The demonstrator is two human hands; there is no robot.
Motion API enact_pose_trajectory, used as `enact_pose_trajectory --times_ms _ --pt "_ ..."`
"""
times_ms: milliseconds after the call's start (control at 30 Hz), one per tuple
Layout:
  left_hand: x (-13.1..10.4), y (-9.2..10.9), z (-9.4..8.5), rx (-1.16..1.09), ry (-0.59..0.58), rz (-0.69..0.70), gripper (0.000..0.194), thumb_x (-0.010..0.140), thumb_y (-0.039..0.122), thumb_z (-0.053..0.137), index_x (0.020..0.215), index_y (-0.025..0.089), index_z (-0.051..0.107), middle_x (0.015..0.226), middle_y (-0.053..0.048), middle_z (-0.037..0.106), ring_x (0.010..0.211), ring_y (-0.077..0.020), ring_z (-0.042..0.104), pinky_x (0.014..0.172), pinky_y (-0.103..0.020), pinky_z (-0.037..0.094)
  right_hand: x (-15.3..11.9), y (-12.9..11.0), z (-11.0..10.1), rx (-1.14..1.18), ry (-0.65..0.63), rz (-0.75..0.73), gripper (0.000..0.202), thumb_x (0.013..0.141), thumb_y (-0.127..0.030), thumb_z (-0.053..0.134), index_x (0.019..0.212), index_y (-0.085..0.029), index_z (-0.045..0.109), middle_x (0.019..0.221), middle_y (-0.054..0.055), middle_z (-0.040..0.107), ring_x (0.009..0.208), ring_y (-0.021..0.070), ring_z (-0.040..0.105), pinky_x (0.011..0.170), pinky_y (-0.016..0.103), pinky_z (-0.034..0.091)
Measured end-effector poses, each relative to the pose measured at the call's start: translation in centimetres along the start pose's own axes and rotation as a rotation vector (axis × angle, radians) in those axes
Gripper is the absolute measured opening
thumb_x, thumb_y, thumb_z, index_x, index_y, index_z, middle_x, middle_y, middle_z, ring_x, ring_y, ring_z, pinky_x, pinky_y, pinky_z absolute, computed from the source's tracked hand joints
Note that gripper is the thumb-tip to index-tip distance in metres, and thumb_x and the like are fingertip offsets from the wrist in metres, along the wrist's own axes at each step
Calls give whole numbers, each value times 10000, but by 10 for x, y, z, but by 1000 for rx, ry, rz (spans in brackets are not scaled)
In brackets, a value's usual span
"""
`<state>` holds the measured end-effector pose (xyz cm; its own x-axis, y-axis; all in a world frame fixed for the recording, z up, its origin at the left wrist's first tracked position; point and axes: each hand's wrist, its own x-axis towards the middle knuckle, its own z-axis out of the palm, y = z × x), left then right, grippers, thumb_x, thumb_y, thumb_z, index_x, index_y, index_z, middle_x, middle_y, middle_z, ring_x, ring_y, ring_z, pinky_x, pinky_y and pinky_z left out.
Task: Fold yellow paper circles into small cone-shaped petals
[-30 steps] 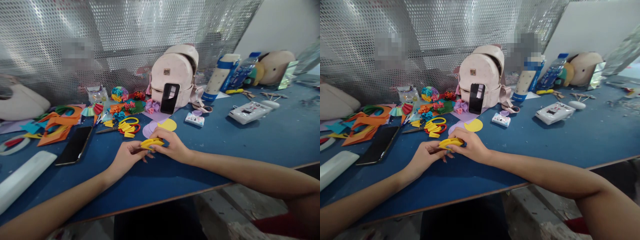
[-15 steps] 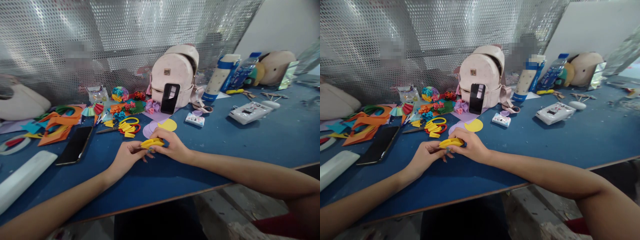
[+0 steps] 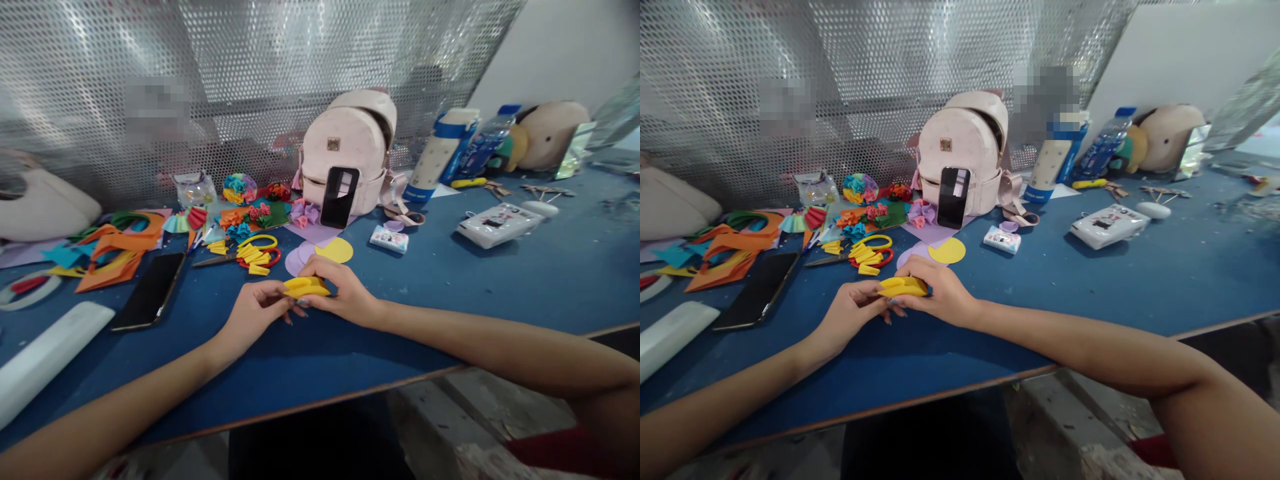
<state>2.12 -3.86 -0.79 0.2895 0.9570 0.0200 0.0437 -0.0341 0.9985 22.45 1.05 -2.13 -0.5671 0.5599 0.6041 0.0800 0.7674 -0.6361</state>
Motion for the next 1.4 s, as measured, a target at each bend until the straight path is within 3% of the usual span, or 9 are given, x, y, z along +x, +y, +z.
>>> enact_pose_trajectory --times_ms 167,333,667,833,1033,1167,1300,1400 --pt "-1 0 -1 -41 3 23 259 795 375 793 816 129 714 759 -83 772 652 -175 723 565 -227 558 -2 2 2 42 61 -4 363 923 -409 698 1210 -232 564 1024 47 609 782 150 530 671 265 454" --pt "0 0 -1 -33 -22 21 255 812 378 776 817 134 703 819 -100 783 682 -185 740 567 -230 555 0 4 0 52 38 -77 225 952 -418 659 1016 -206 619 948 54 637 843 176 563 699 287 460" --pt "-2 3 1 -10 9 21 189 823 313 749 815 128 711 767 -89 776 645 -168 717 556 -221 549 3 8 -3 196 46 133 409 822 -539 772 722 -173 617 752 22 635 658 130 535 592 255 439" --pt "-1 1 1 44 -7 6 181 853 304 708 837 125 731 790 -92 780 637 -158 708 556 -215 545 4 8 -4 165 51 152 453 818 -590 750 713 -171 611 743 28 637 659 137 545 600 267 454" --pt "0 3 0 97 -54 6 218 881 324 663 823 127 737 765 -83 761 631 -151 696 554 -211 537 3 12 -4 138 63 50 350 859 -505 747 773 -184 640 798 42 664 718 160 584 632 284 482" --pt "0 2 1 70 -59 10 190 859 301 678 807 126 729 774 -85 766 624 -147 696 541 -204 530 3 10 -6 67 70 -80 254 893 -433 731 808 -200 678 891 55 668 828 180 621 734 318 525" --pt "-1 0 0 61 1 22 151 836 267 686 815 125 732 712 -66 757 576 -129 666 534 -197 521 6 5 -10 -59 68 -229 153 887 -369 748 929 -225 720 1030 66 665 971 197 627 837 345 521" --pt "-1 0 0 46 69 13 152 825 277 701 820 127 724 686 -65 761 553 -132 666 532 -205 521 8 1 -13 -130 23 -248 110 893 -327 749 939 -230 726 1094 74 668 1015 208 621 862 362 515"
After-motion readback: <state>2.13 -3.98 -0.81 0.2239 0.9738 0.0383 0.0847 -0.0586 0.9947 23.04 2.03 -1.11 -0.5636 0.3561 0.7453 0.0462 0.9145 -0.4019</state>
